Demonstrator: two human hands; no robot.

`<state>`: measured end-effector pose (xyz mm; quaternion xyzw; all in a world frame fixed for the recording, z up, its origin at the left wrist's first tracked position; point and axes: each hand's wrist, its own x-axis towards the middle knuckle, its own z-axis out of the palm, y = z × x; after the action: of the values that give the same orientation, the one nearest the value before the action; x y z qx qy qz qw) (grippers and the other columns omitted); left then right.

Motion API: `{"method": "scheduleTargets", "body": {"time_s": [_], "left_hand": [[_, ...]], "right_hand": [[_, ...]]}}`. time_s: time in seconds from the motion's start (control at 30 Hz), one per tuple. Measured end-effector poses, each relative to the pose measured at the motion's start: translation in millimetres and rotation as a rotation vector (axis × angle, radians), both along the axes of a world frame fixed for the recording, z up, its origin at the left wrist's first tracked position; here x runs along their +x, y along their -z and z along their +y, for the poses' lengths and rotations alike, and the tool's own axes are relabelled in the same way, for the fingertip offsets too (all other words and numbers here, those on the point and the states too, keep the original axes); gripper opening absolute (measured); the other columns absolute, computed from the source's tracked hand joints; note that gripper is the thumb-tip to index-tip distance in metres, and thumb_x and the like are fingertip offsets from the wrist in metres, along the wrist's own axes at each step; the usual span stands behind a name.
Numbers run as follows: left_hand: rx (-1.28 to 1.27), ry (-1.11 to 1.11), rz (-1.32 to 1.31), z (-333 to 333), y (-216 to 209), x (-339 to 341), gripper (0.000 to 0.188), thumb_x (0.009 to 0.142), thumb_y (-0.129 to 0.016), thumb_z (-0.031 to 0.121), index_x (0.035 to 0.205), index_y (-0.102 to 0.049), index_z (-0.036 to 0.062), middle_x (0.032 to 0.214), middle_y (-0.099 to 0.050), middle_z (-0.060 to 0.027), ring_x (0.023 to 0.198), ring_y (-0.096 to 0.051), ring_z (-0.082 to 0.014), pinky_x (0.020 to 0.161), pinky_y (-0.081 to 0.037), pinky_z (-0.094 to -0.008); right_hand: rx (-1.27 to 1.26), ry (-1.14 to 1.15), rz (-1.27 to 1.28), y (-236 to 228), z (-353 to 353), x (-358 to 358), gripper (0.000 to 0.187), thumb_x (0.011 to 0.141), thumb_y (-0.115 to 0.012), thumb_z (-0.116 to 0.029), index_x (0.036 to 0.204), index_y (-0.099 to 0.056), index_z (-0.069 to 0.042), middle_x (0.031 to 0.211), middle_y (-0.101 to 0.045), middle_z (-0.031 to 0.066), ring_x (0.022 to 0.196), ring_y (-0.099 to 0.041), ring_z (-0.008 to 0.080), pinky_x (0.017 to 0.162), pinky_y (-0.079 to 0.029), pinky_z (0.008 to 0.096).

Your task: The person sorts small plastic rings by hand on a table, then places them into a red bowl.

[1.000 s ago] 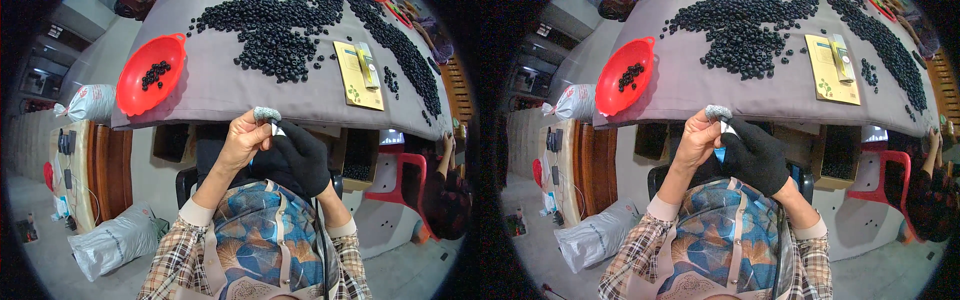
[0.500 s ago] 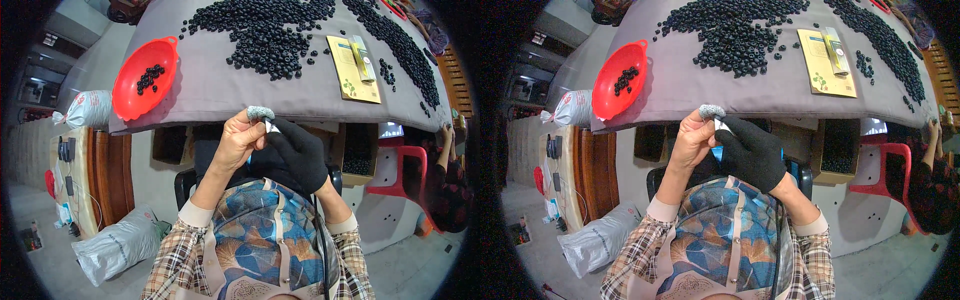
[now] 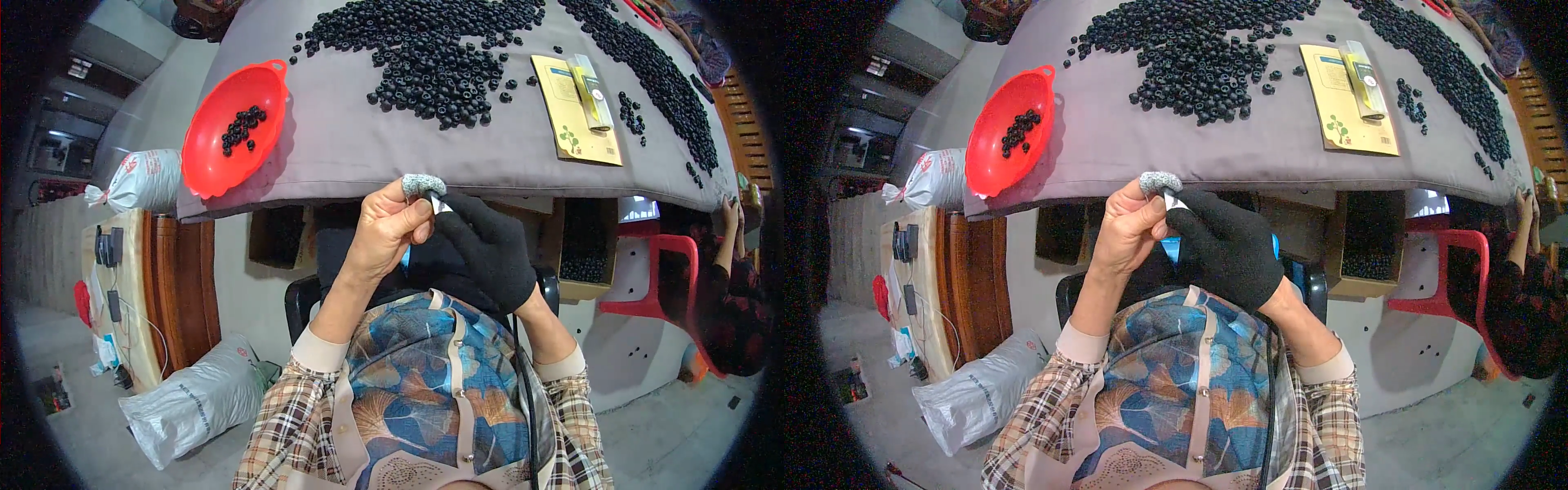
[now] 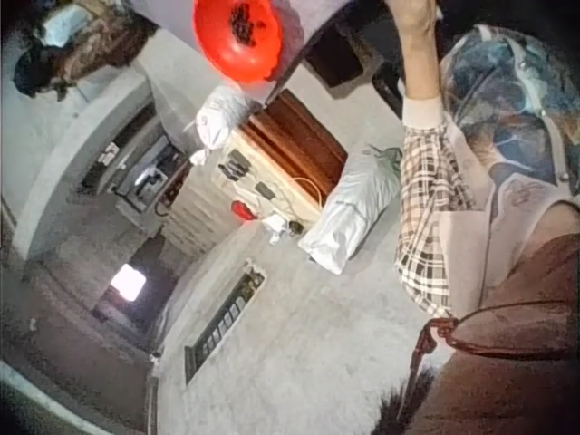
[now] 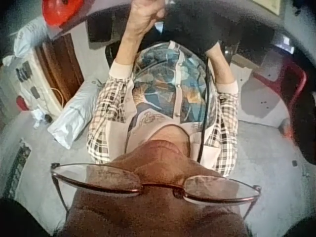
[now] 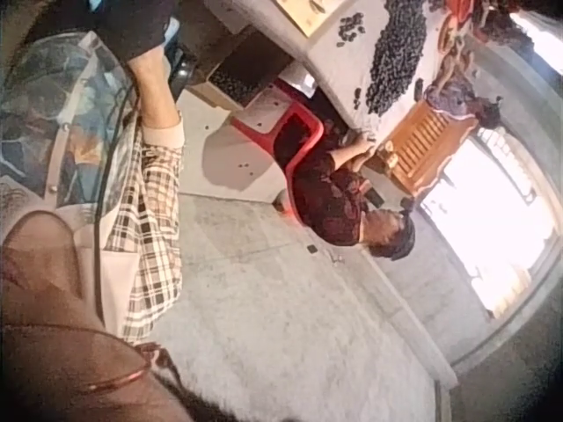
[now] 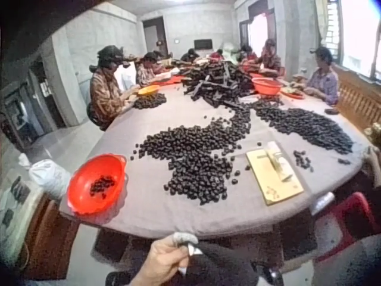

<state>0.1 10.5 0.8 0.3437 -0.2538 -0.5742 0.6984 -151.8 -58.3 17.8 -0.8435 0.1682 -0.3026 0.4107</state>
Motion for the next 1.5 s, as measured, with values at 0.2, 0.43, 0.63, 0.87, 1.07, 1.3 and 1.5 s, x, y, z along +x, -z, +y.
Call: {"method": "scheduleTargets", "body": {"time_s": [0.2,0.43,0.63,0.87,1.07,1.3,1.5], "left_hand": [[0.022,-0.017,-0.056,1.4,-4.2,-2.0,0.015,0.085,-0.055,0.004,0.099,-0.059,-0.0010,0.069,-0.055,-0.0005,0.054,-0.046,-0.0049,0.050,-0.037,-0.0174],[0.040,-0.029,-0.083,1.2,-6.5,-3.7,0.015,0.086,-0.054,0.004,0.099,-0.060,-0.0010,0.067,-0.054,-0.0001,0.053,-0.045,-0.0050,0.050,-0.037,-0.0175],[0.048,-0.028,-0.109,0.8,-3.2,-2.4,0.015,0.085,-0.054,0.003,0.099,-0.060,-0.0010,0.066,-0.054,0.0000,0.053,-0.045,-0.0048,0.050,-0.037,-0.0175],[0.052,-0.028,-0.094,0.0,1.9,-2.4,0.015,0.085,-0.054,0.002,0.099,-0.060,-0.0009,0.066,-0.054,0.0004,0.053,-0.045,-0.0047,0.049,-0.037,-0.0173],[0.065,-0.037,-0.084,-1.3,5.9,-3.3,0.016,0.085,-0.054,0.002,0.099,-0.061,-0.0005,0.064,-0.054,0.0010,0.053,-0.046,-0.0042,0.050,-0.038,-0.0169],[0.082,-0.044,-0.220,-2.6,9.7,-4.0,0.015,0.085,-0.053,0.002,0.098,-0.061,-0.0001,0.064,-0.054,0.0009,0.053,-0.047,-0.0047,0.050,-0.039,-0.0170],[0.000,0.015,0.077,-4.1,13.8,-1.7,0.015,0.085,-0.056,0.006,0.098,-0.061,0.0009,0.065,-0.055,-0.0001,0.053,-0.048,-0.0058,0.051,-0.038,-0.0185]], "right_hand": [[-0.014,0.013,-0.002,-1.9,1.6,1.3,0.041,0.067,-0.064,-0.002,0.108,-0.057,-0.006,0.099,-0.060,0.0110,0.076,-0.062,0.0229,0.066,-0.050,0.0292],[-0.075,0.018,-0.018,1.9,-1.1,2.2,0.043,0.062,-0.066,-0.003,0.105,-0.058,-0.006,0.099,-0.060,0.0129,0.076,-0.062,0.0256,0.065,-0.051,0.0319],[-0.029,0.008,0.049,-4.8,-1.3,2.1,0.043,0.060,-0.067,-0.004,0.103,-0.057,-0.006,0.101,-0.059,0.0139,0.079,-0.062,0.0277,0.067,-0.051,0.0327],[-0.029,0.016,-0.029,0.4,-1.7,4.5,0.043,0.059,-0.068,-0.007,0.101,-0.057,-0.006,0.100,-0.058,0.0140,0.078,-0.062,0.0290,0.066,-0.051,0.0332],[-0.048,0.023,-0.011,1.1,-1.8,4.6,0.046,0.058,-0.068,-0.008,0.102,-0.056,-0.006,0.097,-0.059,0.0140,0.077,-0.061,0.0298,0.065,-0.051,0.0342],[-0.026,0.028,-0.001,1.5,-5.3,2.4,0.047,0.057,-0.068,-0.010,0.102,-0.056,-0.005,0.094,-0.059,0.0141,0.075,-0.061,0.0296,0.063,-0.050,0.0349],[-0.064,0.024,-0.037,10.5,-7.3,4.2,0.051,0.057,-0.069,-0.011,0.106,-0.055,-0.005,0.094,-0.059,0.0146,0.075,-0.061,0.0294,0.064,-0.050,0.0345]]}}
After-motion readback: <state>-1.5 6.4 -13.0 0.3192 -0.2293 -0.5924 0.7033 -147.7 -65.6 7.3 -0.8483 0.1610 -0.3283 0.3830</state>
